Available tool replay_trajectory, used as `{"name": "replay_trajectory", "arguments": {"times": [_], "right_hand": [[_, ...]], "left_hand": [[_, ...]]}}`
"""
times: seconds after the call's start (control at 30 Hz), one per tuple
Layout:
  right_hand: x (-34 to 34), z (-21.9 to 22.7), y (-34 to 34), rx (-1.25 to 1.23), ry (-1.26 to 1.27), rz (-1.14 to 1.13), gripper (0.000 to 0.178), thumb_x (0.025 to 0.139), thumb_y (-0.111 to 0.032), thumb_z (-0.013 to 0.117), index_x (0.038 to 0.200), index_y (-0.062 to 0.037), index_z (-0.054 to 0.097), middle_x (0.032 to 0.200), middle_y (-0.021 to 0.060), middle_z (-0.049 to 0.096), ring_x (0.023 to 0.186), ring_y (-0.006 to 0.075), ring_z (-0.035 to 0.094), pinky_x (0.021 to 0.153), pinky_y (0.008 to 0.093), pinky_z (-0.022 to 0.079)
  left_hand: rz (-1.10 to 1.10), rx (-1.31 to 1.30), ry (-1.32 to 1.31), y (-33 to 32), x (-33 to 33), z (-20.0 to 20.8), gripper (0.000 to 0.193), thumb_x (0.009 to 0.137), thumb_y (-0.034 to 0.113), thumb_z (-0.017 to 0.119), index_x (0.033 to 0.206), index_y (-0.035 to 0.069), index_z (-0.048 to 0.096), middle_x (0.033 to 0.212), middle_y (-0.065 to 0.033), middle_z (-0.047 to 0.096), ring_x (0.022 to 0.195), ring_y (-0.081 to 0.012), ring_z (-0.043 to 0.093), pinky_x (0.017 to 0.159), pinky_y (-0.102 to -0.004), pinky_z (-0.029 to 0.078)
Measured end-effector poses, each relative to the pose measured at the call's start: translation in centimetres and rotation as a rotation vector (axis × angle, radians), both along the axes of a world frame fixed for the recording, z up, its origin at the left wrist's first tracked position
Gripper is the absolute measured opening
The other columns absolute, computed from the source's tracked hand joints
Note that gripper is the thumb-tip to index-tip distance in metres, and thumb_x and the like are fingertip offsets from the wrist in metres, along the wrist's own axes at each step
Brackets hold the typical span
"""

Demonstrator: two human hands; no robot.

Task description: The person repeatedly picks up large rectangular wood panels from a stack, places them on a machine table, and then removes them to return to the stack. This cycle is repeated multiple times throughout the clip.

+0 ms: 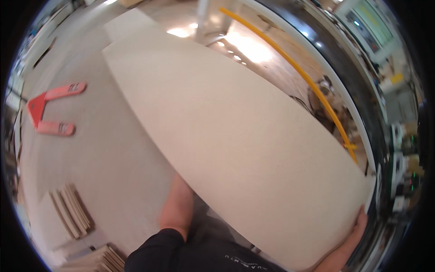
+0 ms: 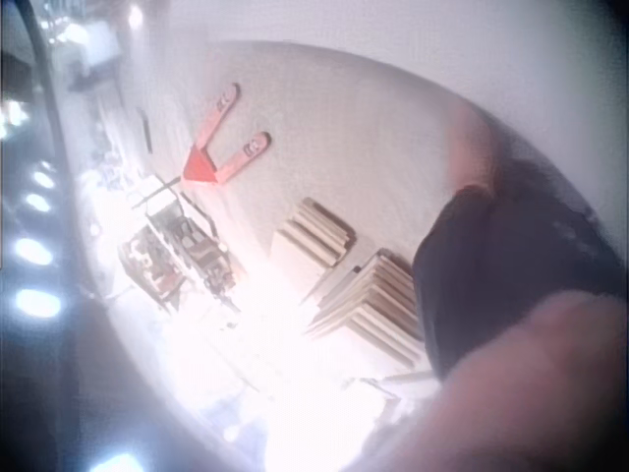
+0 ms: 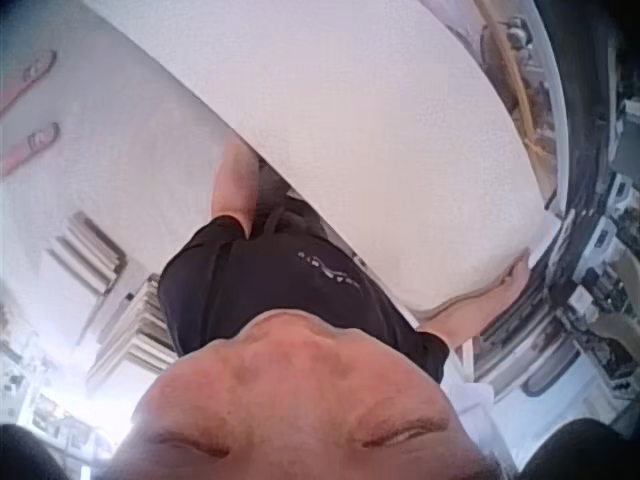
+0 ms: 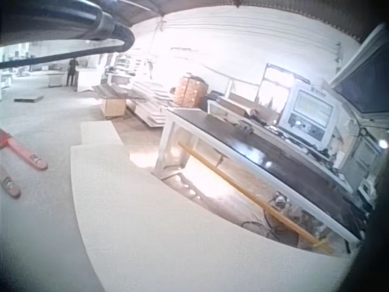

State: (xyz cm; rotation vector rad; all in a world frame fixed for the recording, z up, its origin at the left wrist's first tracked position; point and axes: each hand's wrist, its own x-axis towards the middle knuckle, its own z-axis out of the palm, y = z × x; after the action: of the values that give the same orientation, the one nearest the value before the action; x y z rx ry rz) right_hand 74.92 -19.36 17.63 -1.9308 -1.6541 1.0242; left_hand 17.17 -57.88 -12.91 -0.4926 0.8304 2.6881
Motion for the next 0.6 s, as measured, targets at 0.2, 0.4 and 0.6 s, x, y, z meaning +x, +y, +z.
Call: {"name": "replay_trajectory", "arguments": {"times": [0.2,0.4,0.6], "right_hand": [[3.2,8.5,1.3,0.265,-0.444,-0.112,0.075,0.099,-0.061,0.047,0.134,0.0042,0.058,0.129,0.017,0.064,0.115,0.0292,0.062,0.098,0.0394,0.047],[6.7,7.9,2.4,0.304,-0.156,-0.085,0.076,0.099,-0.059,0.049,0.132,0.0097,0.057,0.125,0.0231,0.066,0.114,0.0322,0.063,0.097,0.0397,0.046],[14.0,2.4,4.5,0.321,-0.105,-0.252,0.075,0.099,-0.057,0.05,0.131,0.0102,0.057,0.126,0.0248,0.065,0.117,0.0336,0.062,0.098,0.0406,0.047]], "left_hand": [[-0.152,-0.146,0.07,8.1,3.4,7.4,0.07,0.101,0.05,0.038,0.152,0.003,0.034,0.15,-0.0144,0.045,0.131,-0.0328,0.049,0.108,-0.0449,0.045],[-0.255,-0.194,0.126,11.0,5.5,7.9,0.069,0.101,0.049,0.038,0.152,0.003,0.034,0.15,-0.0148,0.045,0.131,-0.0327,0.049,0.108,-0.0448,0.045],[-0.296,-0.235,0.16,14.5,7.2,8.9,0.068,0.101,0.047,0.039,0.152,0.002,0.034,0.149,-0.0152,0.045,0.131,-0.0325,0.049,0.108,-0.0447,0.045]]}}
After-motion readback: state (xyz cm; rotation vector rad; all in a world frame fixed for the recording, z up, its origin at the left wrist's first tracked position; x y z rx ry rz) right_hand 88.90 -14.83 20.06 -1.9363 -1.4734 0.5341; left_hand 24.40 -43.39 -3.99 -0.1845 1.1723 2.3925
